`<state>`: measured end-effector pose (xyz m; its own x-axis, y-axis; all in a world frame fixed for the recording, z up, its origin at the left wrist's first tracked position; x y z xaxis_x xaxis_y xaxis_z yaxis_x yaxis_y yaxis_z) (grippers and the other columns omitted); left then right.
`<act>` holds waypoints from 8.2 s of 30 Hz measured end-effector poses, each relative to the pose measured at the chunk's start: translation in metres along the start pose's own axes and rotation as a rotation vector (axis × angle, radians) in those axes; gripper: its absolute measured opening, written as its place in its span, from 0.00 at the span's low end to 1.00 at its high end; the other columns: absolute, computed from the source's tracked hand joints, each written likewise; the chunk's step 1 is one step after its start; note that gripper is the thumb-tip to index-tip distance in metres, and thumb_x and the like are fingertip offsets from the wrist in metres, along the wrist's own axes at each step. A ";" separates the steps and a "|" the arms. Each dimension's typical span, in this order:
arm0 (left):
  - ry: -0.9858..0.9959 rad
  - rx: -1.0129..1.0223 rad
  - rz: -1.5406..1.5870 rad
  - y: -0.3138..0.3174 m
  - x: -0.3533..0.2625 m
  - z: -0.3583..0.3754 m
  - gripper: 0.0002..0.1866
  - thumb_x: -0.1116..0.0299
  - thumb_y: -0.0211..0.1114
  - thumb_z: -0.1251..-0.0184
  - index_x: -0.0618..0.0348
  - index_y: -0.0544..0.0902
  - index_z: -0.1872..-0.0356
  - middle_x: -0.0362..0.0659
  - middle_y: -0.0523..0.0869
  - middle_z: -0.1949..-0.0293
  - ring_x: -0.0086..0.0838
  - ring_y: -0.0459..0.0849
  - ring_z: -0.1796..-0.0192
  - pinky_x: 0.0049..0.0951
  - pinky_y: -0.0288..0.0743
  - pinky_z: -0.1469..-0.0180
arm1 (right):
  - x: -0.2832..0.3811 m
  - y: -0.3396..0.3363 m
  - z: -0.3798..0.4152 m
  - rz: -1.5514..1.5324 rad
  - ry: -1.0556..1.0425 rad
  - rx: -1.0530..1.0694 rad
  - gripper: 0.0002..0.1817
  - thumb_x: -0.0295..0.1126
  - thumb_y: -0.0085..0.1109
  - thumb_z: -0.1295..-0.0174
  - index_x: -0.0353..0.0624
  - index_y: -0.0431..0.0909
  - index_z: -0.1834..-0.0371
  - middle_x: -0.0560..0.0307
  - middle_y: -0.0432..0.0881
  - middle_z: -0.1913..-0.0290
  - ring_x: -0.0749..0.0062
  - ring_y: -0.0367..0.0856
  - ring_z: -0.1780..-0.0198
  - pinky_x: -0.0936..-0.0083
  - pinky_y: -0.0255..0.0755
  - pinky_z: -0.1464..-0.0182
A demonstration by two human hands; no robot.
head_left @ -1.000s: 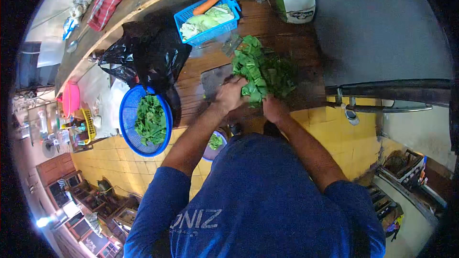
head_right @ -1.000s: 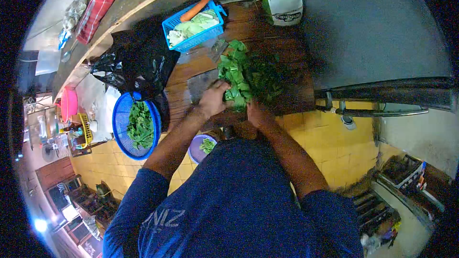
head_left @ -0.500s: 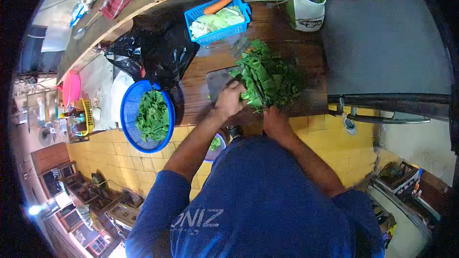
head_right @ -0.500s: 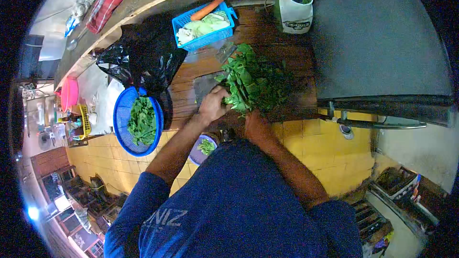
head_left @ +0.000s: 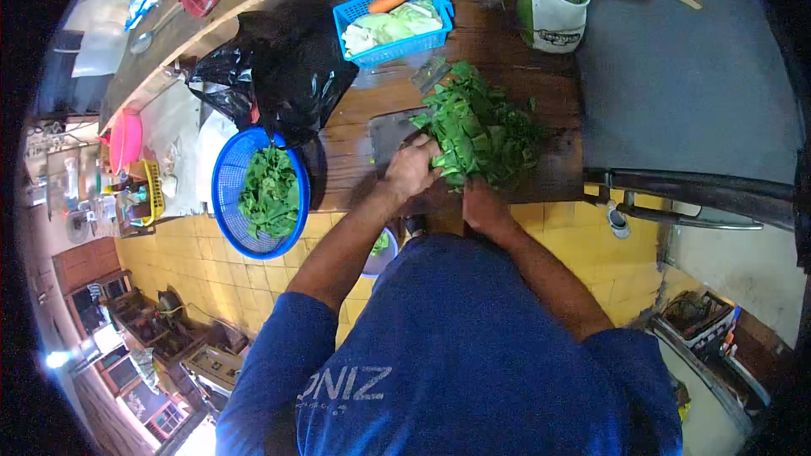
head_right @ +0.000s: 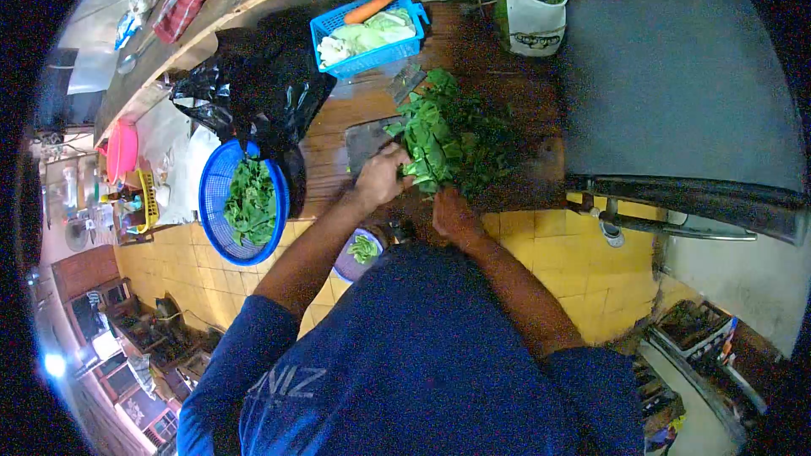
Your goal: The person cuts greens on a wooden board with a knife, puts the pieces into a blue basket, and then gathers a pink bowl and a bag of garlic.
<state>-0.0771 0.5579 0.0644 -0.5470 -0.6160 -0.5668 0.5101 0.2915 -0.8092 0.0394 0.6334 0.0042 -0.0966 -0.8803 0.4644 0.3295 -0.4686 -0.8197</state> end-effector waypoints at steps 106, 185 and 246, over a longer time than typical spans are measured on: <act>0.056 -0.264 0.221 -0.012 0.036 0.031 0.22 0.67 0.78 0.59 0.57 0.83 0.59 0.48 0.79 0.59 0.44 0.80 0.55 0.38 0.76 0.50 | 0.028 -0.041 0.033 -0.263 0.272 0.056 0.22 0.44 0.44 0.33 0.34 0.65 0.49 0.28 0.80 0.63 0.32 0.79 0.61 0.42 0.73 0.58; -0.637 -1.250 0.770 -0.209 0.166 0.245 0.24 0.72 0.72 0.46 0.63 0.73 0.49 0.42 0.84 0.62 0.25 0.82 0.64 0.25 0.78 0.62 | -0.213 -0.128 -0.043 -0.228 0.298 -0.082 0.32 0.53 0.41 0.30 0.33 0.66 0.38 0.32 0.72 0.43 0.40 0.72 0.42 0.55 0.64 0.42; -0.717 -1.332 0.653 -0.214 0.271 0.468 0.09 0.70 0.51 0.29 0.60 0.78 0.58 0.36 0.76 0.68 0.19 0.72 0.68 0.23 0.68 0.66 | 0.142 -0.063 -0.064 -0.002 -0.089 -0.188 0.11 0.32 0.60 0.42 0.39 0.78 0.59 0.44 0.83 0.66 0.48 0.82 0.62 0.61 0.76 0.57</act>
<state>-0.0232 -0.0139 0.1564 0.1108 -0.2257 -0.9679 -0.5847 0.7727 -0.2471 -0.0551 0.5334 0.0998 -0.0107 -0.8732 0.4872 0.1472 -0.4833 -0.8630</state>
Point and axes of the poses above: each hand's wrist, its own z-axis away from the middle knuckle, its own y-axis out of the palm, x = y × z, the point moved 9 cm from there along -z, towards the middle knuckle
